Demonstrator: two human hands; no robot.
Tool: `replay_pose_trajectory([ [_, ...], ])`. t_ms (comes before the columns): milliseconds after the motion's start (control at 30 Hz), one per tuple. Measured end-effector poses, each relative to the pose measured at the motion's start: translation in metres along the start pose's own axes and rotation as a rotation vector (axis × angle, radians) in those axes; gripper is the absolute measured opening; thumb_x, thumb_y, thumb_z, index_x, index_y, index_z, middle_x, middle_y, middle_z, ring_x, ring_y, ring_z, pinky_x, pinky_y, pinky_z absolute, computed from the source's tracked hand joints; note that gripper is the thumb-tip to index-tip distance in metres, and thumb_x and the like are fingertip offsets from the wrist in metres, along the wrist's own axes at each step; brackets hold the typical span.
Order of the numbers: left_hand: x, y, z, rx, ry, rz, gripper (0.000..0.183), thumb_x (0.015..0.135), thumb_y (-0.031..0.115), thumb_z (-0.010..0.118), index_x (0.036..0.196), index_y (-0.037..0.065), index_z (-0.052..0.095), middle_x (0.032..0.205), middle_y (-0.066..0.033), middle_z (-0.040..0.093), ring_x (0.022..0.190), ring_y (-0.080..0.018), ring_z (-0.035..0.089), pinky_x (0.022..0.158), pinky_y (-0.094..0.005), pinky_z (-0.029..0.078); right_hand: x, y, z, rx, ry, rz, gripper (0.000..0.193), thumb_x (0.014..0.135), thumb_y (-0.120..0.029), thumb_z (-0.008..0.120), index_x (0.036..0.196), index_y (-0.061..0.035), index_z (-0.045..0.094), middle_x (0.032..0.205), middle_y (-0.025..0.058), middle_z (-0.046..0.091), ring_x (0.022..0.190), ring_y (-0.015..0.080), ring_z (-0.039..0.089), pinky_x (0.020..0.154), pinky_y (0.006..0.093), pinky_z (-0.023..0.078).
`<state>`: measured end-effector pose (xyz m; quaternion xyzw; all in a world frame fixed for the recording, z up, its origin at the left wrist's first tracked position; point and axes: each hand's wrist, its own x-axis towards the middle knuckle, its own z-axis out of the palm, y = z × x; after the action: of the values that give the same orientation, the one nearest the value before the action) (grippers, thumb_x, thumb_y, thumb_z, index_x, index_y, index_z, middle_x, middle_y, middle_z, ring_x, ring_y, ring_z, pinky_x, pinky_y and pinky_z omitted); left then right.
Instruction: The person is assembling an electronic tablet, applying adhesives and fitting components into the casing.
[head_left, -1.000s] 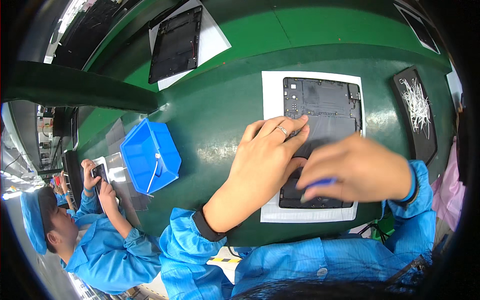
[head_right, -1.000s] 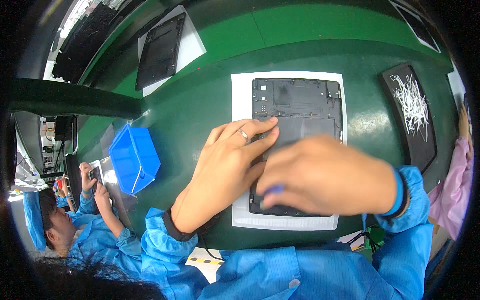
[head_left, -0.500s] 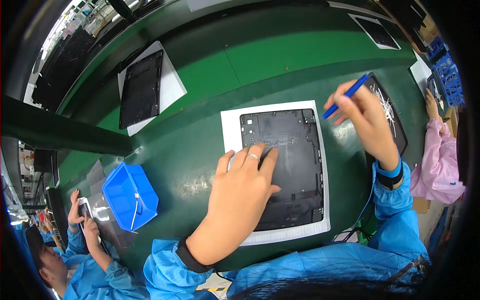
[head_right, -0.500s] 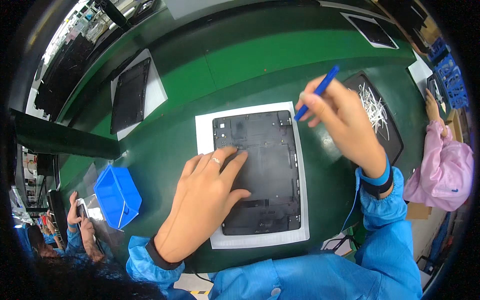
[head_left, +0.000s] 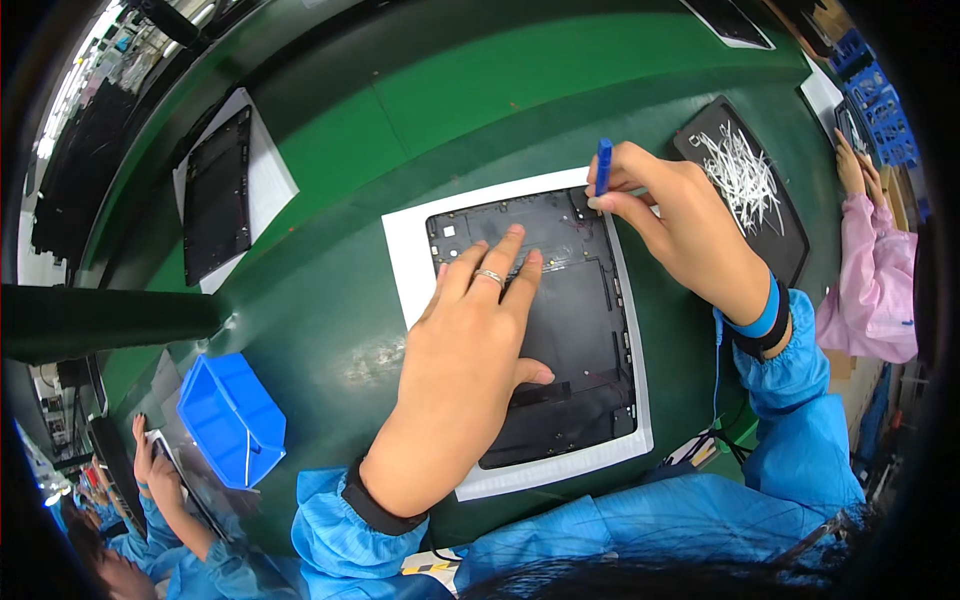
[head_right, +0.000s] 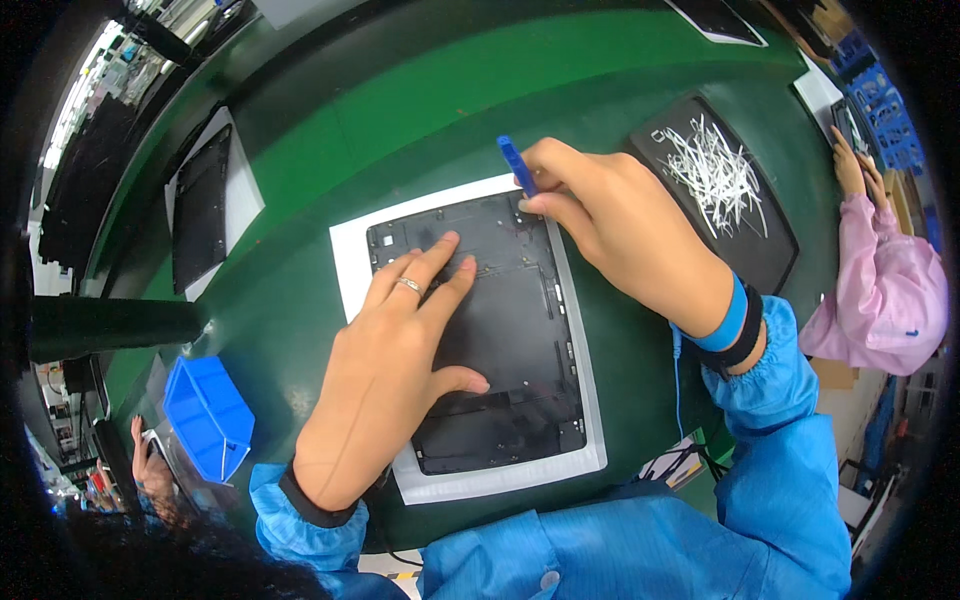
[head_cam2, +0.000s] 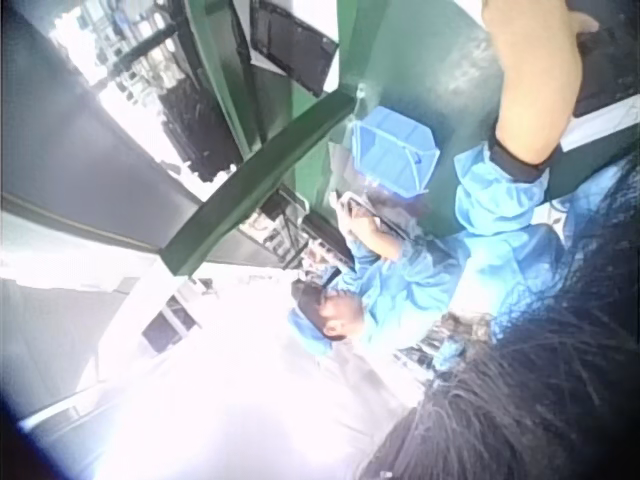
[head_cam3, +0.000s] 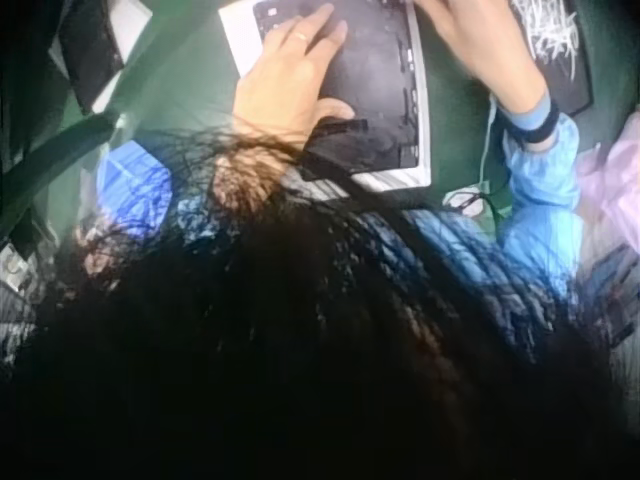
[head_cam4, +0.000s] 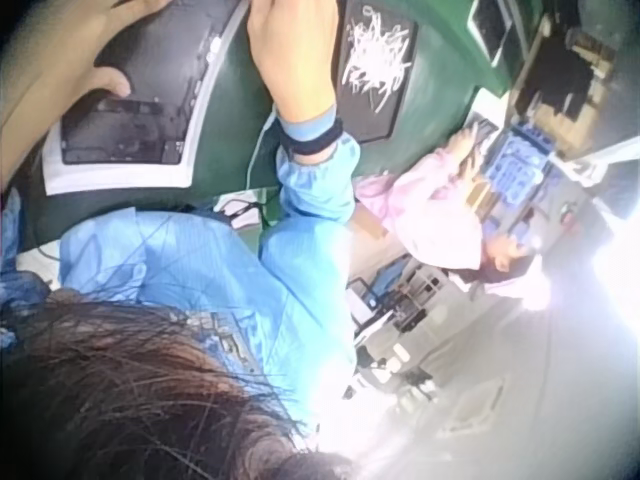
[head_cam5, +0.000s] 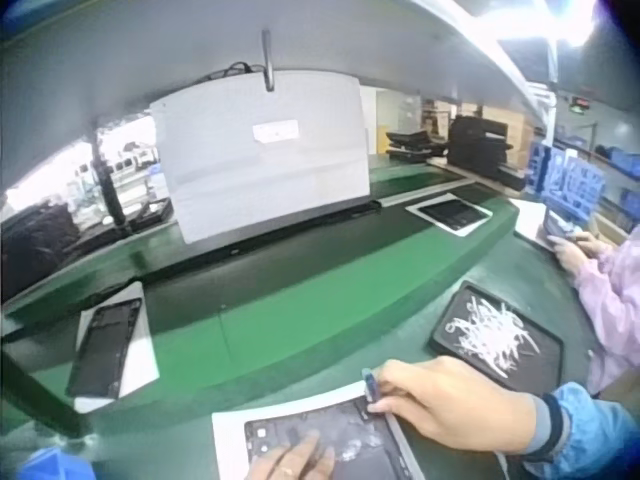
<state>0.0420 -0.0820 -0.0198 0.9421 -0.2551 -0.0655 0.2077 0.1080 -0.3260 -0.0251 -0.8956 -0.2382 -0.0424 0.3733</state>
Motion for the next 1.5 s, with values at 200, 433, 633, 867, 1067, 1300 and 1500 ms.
replay_pose_trajectory([
  [200, 0.003, -0.001, 0.001, 0.003, 0.019, 0.001, 0.088, 0.061, 0.023, 0.095, 0.142, 0.006, 0.063, 0.156, -0.0068, 0.052, 0.134, -0.0287, 0.055, 0.101, -0.0375, 0.059, -0.014, 0.003, 0.001, -0.139, -0.041, -0.028, 0.022, 0.098, -0.011, 0.07, 0.104, -0.0001, 0.052, 0.088, 0.0233, 0.068, 0.084, 0.0482, 0.064, 0.069, 0.0508, 0.05],
  [433, -0.004, -0.005, 0.002, -0.006, 0.038, 0.035, 0.087, 0.062, 0.024, 0.095, 0.14, 0.003, 0.063, 0.155, -0.0093, 0.054, 0.133, -0.0297, 0.056, 0.1, -0.036, 0.059, -0.061, -0.017, -0.002, 0.041, -0.151, 0.155, 0.018, 0.099, -0.008, 0.07, 0.113, -0.0028, 0.06, 0.099, 0.016, 0.072, 0.092, 0.0379, 0.072, 0.078, 0.0425, 0.055],
  [633, -0.003, -0.01, 0.008, -0.013, 0.095, 0.08, 0.086, 0.062, 0.025, 0.094, 0.138, 0.001, 0.064, 0.151, -0.0111, 0.058, 0.131, -0.0293, 0.058, 0.098, -0.0359, 0.06, -0.071, -0.025, 0.002, -0.066, -0.114, 0.009, 0.015, 0.098, -0.007, 0.069, 0.111, -0.0039, 0.063, 0.101, 0.0135, 0.071, 0.092, 0.0373, 0.07, 0.078, 0.0421, 0.056],
  [867, -0.006, -0.015, 0.013, -0.021, 0.135, 0.065, 0.084, 0.06, 0.022, 0.095, 0.137, 0.005, 0.066, 0.151, -0.0053, 0.058, 0.131, -0.0272, 0.058, 0.093, -0.0397, 0.06, -0.085, -0.039, -0.001, -0.046, -0.161, 0.047, 0.015, 0.096, -0.007, 0.071, 0.109, -0.0032, 0.064, 0.104, 0.0125, 0.071, 0.092, 0.0371, 0.069, 0.08, 0.0424, 0.056],
  [1067, -0.005, -0.015, 0.014, 0.005, 0.146, 0.087, 0.085, 0.061, 0.024, 0.094, 0.139, 0.006, 0.065, 0.151, -0.0047, 0.058, 0.131, -0.0265, 0.058, 0.092, -0.0397, 0.06, -0.102, -0.042, -0.002, -0.047, -0.172, 0.024, 0.016, 0.094, -0.006, 0.072, 0.109, -0.0047, 0.066, 0.106, 0.0104, 0.072, 0.093, 0.0347, 0.069, 0.079, 0.0421, 0.056],
  [1300, -0.005, -0.014, 0.015, 0.01, 0.124, 0.055, 0.085, 0.062, 0.028, 0.094, 0.14, 0.008, 0.065, 0.151, -0.0035, 0.058, 0.131, -0.0268, 0.058, 0.091, -0.0395, 0.06, -0.114, -0.051, -0.006, -0.119, -0.235, 0.008, 0.016, 0.094, -0.005, 0.072, 0.109, -0.0054, 0.067, 0.105, 0.0096, 0.072, 0.094, 0.0331, 0.069, 0.08, 0.042, 0.056],
  [1500, -0.004, -0.013, 0.013, 0.026, 0.103, 0.06, 0.083, 0.064, 0.03, 0.094, 0.139, 0.005, 0.066, 0.151, -0.006, 0.058, 0.133, -0.0234, 0.057, 0.092, -0.0363, 0.062, -0.128, -0.058, -0.01, -0.005, -0.344, -0.023, 0.018, 0.091, -0.005, 0.072, 0.108, -0.0073, 0.068, 0.11, 0.0083, 0.073, 0.099, 0.0339, 0.067, 0.086, 0.0443, 0.055],
])
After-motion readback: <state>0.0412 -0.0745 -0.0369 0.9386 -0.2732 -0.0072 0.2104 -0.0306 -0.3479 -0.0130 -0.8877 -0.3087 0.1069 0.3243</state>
